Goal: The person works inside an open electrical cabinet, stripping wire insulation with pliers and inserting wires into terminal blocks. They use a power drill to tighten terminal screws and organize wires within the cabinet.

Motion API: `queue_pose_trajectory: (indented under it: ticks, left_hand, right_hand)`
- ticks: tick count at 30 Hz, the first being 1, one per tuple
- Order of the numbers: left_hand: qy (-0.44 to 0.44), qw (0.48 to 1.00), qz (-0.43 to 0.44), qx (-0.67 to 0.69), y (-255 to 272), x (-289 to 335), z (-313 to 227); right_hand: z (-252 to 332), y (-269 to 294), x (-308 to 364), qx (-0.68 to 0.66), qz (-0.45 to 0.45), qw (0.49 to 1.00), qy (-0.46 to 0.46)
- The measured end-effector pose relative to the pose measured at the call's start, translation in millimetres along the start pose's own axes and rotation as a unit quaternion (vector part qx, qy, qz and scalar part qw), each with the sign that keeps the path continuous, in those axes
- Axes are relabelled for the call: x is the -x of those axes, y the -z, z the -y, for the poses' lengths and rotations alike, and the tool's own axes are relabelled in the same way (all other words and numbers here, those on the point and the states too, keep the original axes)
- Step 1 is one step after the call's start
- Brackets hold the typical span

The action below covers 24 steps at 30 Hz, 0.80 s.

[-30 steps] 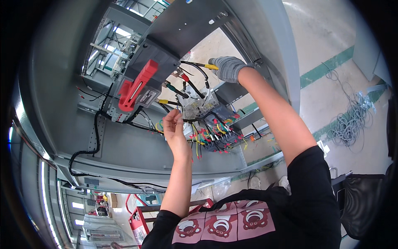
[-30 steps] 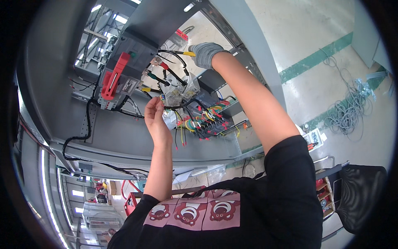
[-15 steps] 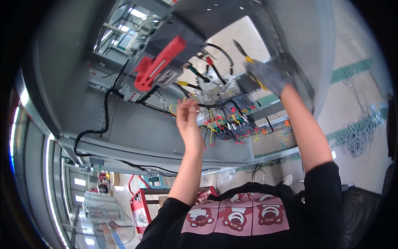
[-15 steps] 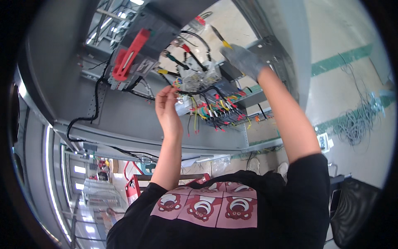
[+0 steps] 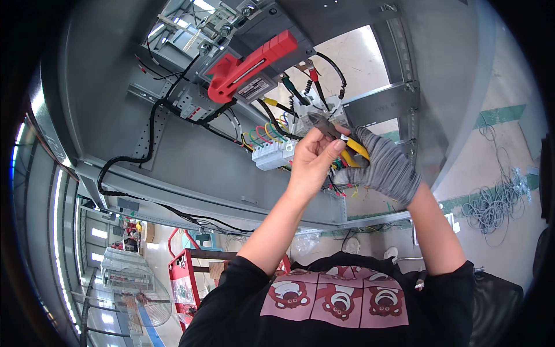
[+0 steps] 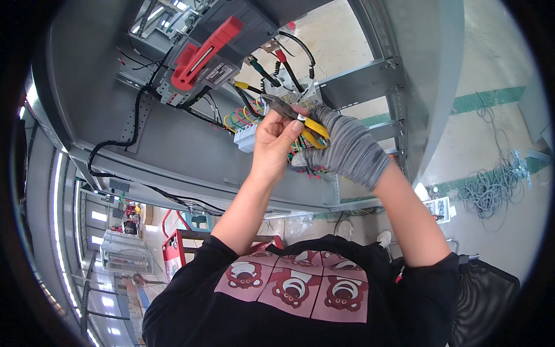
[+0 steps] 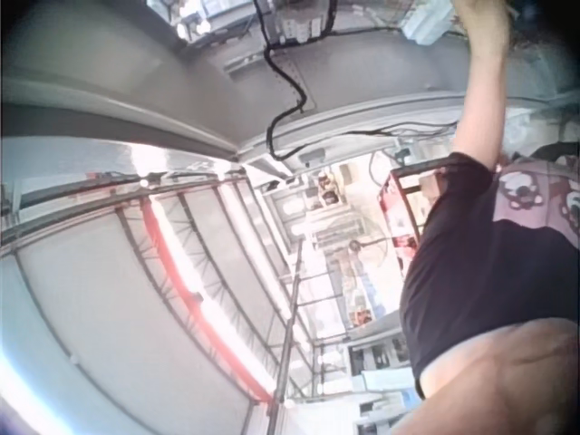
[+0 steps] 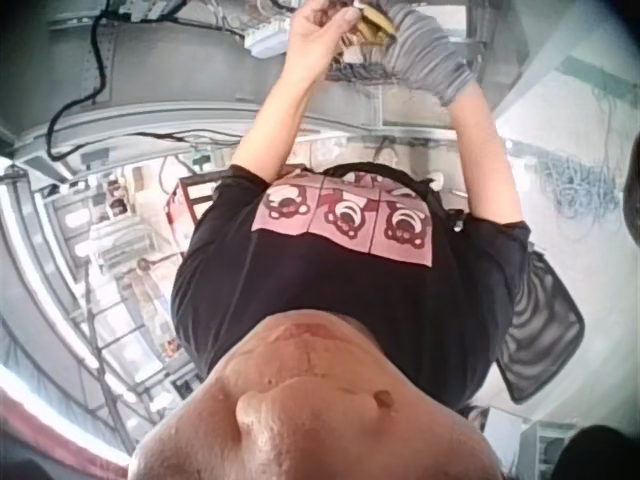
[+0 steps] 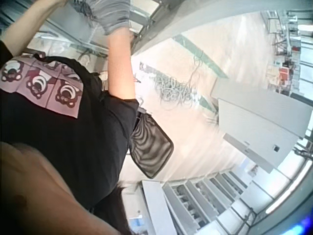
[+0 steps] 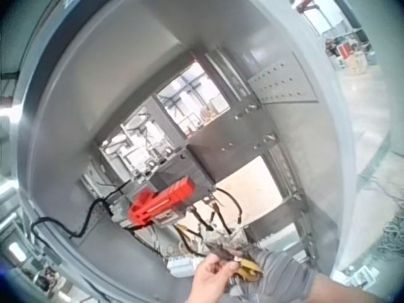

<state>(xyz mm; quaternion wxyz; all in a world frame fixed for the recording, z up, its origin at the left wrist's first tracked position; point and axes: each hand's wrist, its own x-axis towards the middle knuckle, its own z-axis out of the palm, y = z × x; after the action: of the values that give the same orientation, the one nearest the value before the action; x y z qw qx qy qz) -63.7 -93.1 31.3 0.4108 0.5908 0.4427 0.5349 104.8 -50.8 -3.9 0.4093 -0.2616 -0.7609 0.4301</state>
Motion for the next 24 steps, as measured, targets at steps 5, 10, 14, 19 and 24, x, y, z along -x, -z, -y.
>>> queue_pose_trajectory:
  ticks: [5, 10, 14, 19, 24]
  left_hand:
    - [-0.060, 0.987, 0.057, -0.139, 3, -8, -11]
    - [-0.117, 0.962, -0.179, -0.170, 37, -11, -14]
    - [-0.084, 0.955, -0.278, -0.055, 74, -19, -6]
    - [0.035, 0.967, -0.212, 0.135, 111, -26, 26]
    - [0.045, 0.951, -0.091, 0.293, 115, -53, 20]
  right_hand:
    - [24, 24, -11, -0.231, 0.182, 0.934, -0.203]
    - [-15, 33, -55, 0.203, -0.166, 0.957, -0.126]
    - [-62, 62, -105, 0.344, -0.246, 0.888, -0.183]
    - [-58, 41, -154, 0.400, -0.129, 0.900, -0.117]
    - [-39, 50, -166, 0.411, -0.114, 0.899, -0.098]
